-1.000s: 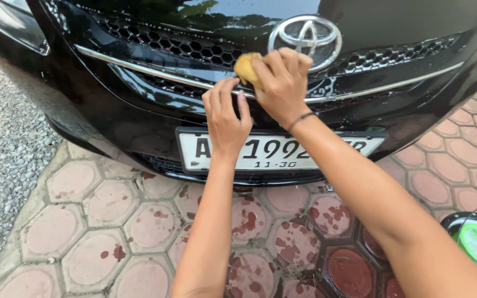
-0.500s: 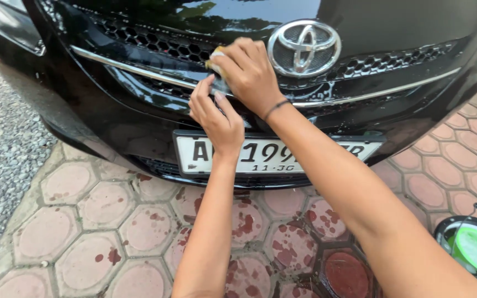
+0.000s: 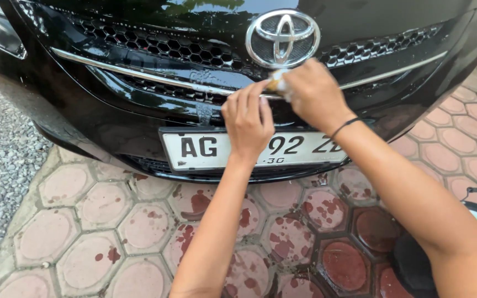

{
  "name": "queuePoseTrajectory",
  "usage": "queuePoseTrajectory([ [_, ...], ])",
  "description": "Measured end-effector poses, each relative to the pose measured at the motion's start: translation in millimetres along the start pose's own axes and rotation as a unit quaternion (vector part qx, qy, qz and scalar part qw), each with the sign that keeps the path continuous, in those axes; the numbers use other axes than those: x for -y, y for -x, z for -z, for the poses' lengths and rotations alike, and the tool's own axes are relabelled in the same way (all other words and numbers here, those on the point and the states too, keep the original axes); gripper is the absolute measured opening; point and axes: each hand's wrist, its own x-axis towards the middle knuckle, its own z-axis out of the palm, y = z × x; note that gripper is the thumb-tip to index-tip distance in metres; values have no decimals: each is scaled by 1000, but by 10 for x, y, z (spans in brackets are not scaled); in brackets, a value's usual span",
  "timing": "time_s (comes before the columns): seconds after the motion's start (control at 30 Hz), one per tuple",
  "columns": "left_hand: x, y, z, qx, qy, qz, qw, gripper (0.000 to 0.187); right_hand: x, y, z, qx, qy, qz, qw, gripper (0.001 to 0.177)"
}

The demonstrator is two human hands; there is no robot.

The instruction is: Wash the front grille, hood, and side panels of a black car using soapy water and a sponge.

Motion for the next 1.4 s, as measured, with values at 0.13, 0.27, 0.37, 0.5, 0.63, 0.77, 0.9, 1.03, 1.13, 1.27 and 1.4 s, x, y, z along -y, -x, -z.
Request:
queuePoseTrajectory([
  [0.13,-198,-73,1,57,133,43,989,34,-22,165,36,-16,-40,-126,991,23],
  [0.27,-321,-144,-44,51,230,64,970,46,343,-41,-161,-179,-200,-290,919,14],
  [0.37,-191,-185,-18,4,180,47,982,49,584,-299,-403,-277,-315,-316,851,15],
  [0.5,138,-369,319,-24,-24,4,999,46,792,-728,-618,-323,-265,-243,875,17],
  [0.63,451,-395,569,-42,-133,48,989,46,866,-933,-769,-239,-151,-109,953,32],
  [0.77,708,-361,793,-57,-157,108,980,41,1023,-1004,-831,-147,-74,-3,986,50],
  [0.9,918,-327,923,-58,-95,126,986,37,1060,-1199,-1091,-120,-32,46,991,52],
  [1.03,1024,-308,977,-66,-78,147,984,35,1172,-1637,-1279,-115,-51,97,987,48],
  [1.13,1124,-304,1056,-85,-79,156,981,36,1306,-1942,-1438,-119,-88,147,978,45],
  [1.27,1264,-315,1178,-118,-53,178,976,39,1473,-2288,-1751,-127,-92,201,967,39],
  [1.4,1413,-310,1234,-146,-21,204,968,42,1579,-2657,-2200,-143,-117,200,962,35],
])
